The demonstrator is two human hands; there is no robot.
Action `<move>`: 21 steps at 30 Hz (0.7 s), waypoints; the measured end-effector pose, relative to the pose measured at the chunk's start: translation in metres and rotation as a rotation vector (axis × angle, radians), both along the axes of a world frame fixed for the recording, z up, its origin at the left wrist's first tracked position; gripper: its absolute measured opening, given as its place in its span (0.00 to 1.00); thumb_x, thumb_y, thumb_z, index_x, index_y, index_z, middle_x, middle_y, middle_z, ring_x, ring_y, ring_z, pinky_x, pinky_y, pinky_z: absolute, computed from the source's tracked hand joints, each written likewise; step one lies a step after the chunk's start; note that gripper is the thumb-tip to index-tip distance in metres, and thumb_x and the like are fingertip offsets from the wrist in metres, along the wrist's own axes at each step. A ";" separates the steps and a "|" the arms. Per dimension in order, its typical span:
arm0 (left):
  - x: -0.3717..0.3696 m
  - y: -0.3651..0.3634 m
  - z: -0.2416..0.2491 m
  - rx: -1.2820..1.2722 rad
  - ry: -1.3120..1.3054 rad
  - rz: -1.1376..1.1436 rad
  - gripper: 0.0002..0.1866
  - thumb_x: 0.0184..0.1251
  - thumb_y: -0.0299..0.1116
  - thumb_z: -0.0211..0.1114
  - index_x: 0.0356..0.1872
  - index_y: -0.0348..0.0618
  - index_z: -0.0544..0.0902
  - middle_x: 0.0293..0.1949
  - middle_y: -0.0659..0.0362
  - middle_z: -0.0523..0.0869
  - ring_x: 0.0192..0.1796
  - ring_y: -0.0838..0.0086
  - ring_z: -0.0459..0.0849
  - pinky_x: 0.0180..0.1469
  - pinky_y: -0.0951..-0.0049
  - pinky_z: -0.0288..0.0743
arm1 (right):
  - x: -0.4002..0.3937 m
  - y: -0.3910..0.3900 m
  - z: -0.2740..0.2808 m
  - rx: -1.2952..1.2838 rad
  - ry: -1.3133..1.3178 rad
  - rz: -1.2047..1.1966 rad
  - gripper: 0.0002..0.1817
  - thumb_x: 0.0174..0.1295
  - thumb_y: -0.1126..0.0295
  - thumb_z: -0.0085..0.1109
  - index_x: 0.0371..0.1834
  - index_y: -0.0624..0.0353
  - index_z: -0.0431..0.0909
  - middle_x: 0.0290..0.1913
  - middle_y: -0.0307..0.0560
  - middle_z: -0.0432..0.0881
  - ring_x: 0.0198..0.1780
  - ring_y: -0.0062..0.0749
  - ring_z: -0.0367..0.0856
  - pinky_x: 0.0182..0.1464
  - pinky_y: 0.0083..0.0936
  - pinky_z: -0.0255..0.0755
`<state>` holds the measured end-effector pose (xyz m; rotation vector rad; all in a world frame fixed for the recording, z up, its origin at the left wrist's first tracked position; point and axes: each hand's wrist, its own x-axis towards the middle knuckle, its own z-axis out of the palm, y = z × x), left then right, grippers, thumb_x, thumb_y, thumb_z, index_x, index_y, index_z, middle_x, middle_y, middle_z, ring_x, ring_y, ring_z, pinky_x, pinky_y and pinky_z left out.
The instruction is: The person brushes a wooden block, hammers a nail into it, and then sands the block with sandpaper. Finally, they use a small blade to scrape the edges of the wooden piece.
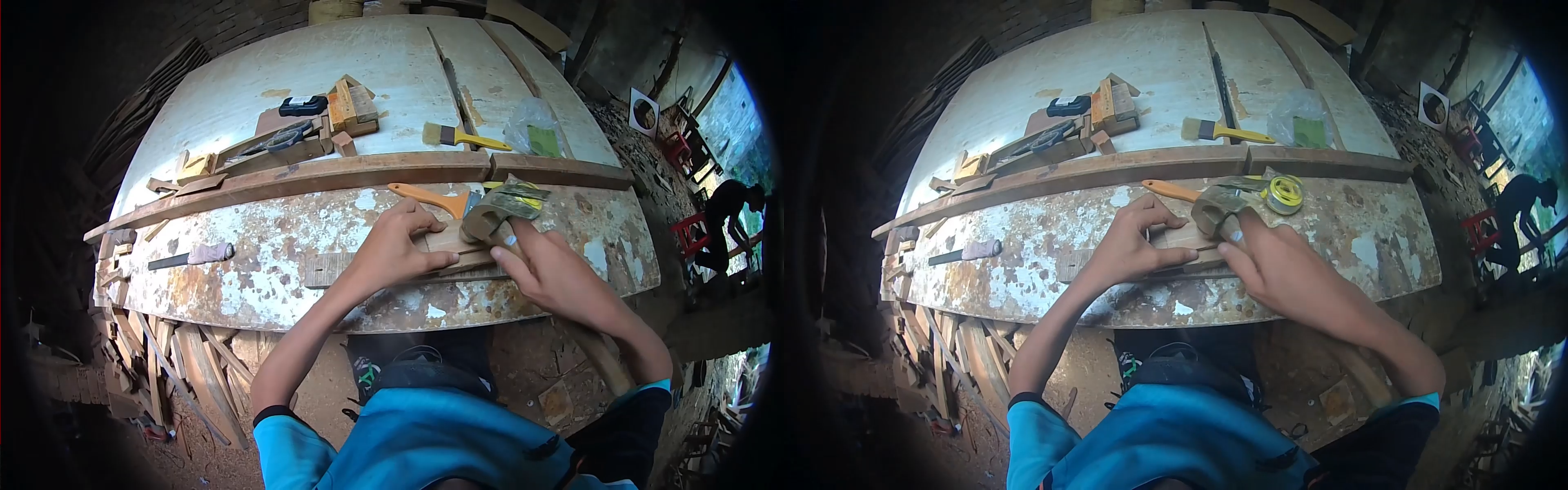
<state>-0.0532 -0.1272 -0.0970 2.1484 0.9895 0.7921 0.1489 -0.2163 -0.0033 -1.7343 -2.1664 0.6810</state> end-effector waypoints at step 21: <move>-0.004 0.003 -0.003 0.014 -0.010 -0.005 0.22 0.43 0.42 0.78 0.34 0.35 0.84 0.37 0.53 0.79 0.42 0.64 0.80 0.45 0.69 0.74 | 0.013 0.000 -0.014 -0.108 0.403 -0.095 0.17 0.65 0.65 0.51 0.51 0.68 0.71 0.34 0.61 0.80 0.36 0.50 0.80 0.42 0.36 0.71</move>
